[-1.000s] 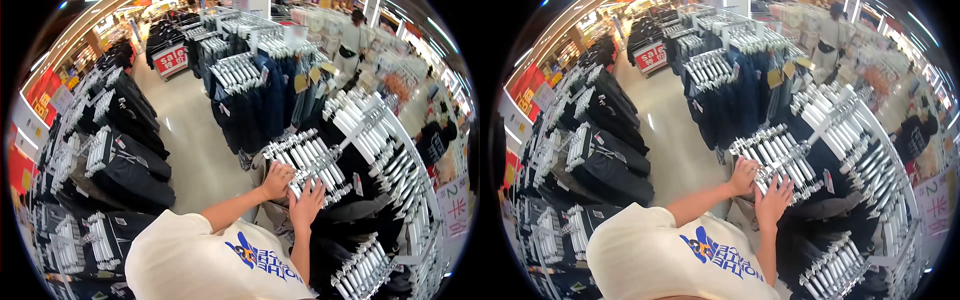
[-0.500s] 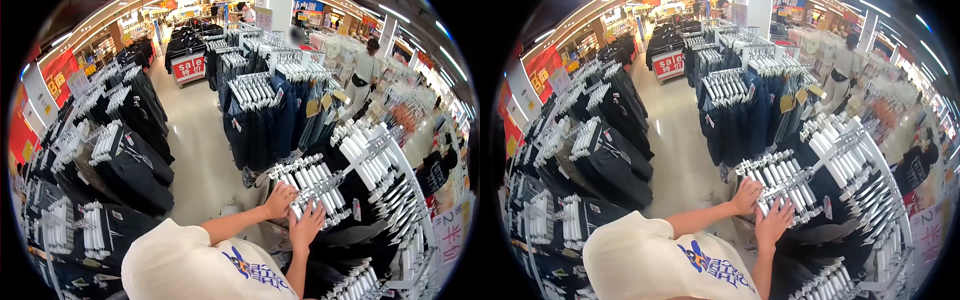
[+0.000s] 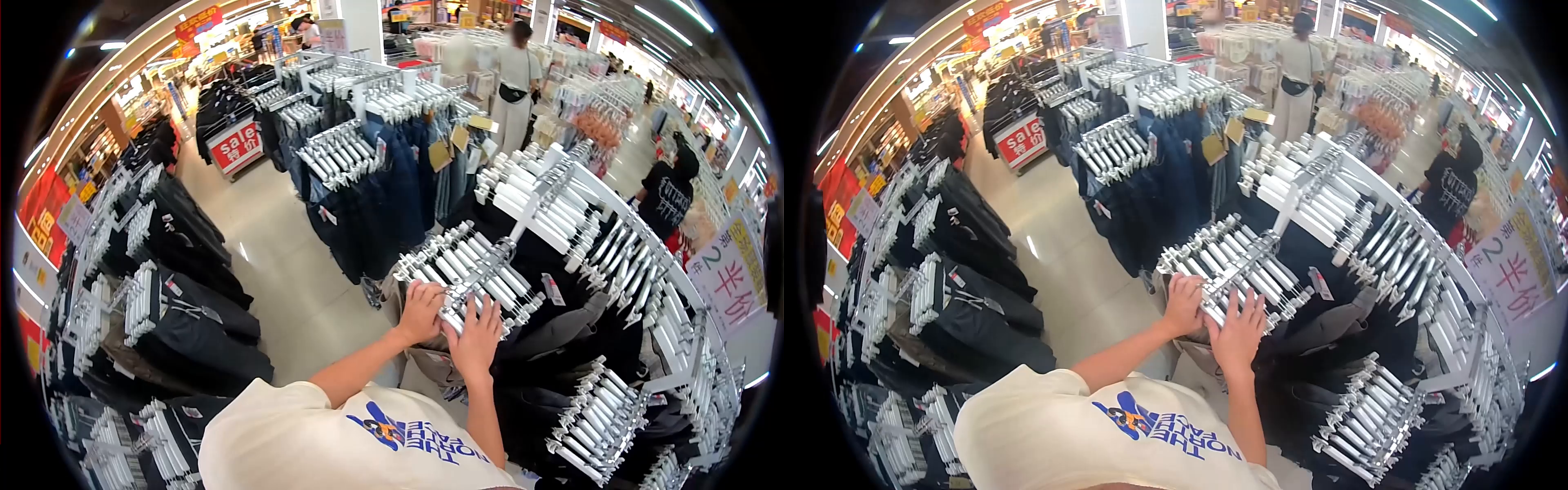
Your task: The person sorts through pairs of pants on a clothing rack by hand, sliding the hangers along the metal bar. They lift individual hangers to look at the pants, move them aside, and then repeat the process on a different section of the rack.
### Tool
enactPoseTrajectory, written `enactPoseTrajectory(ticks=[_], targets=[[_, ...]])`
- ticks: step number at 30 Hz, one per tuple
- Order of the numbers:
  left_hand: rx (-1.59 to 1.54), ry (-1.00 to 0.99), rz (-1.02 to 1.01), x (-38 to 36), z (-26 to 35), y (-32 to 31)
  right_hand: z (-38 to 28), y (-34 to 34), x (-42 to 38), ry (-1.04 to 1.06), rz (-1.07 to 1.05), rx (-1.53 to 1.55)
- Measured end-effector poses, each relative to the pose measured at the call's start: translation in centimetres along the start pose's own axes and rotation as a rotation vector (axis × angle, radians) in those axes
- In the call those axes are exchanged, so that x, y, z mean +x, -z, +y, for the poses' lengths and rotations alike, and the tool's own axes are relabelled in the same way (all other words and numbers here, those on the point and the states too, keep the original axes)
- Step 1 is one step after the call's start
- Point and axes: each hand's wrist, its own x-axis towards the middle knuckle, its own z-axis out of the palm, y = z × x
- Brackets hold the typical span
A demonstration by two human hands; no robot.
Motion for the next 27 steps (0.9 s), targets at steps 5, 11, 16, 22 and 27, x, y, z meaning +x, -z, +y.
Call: enactPoseTrajectory(ticks=[5,11,16,22,27], targets=[[0.026,0.005,-0.013,-0.3,0.2,-0.5,0.4,-0.1,-0.1,0.005,0.021,0.003],[0.076,-0.003,-0.008,-0.8,-0.1,-0.6,0.3,0.6,0.1,0.002,-0.011,0.016],[0.099,-0.027,0.018,-1.0,-0.7,-1.3,0.7,0.1,0.2,0.009,0.012,0.004],[0.063,-0.055,0.033,-1.0,-1.0,-1.5,0.5,0.0,0.0,-0.009,0.013,0.01],[0.067,-0.035,0.048,-1.1,-0.5,-1.5,0.6,0.1,0.0,0.003,0.001,0.001]])
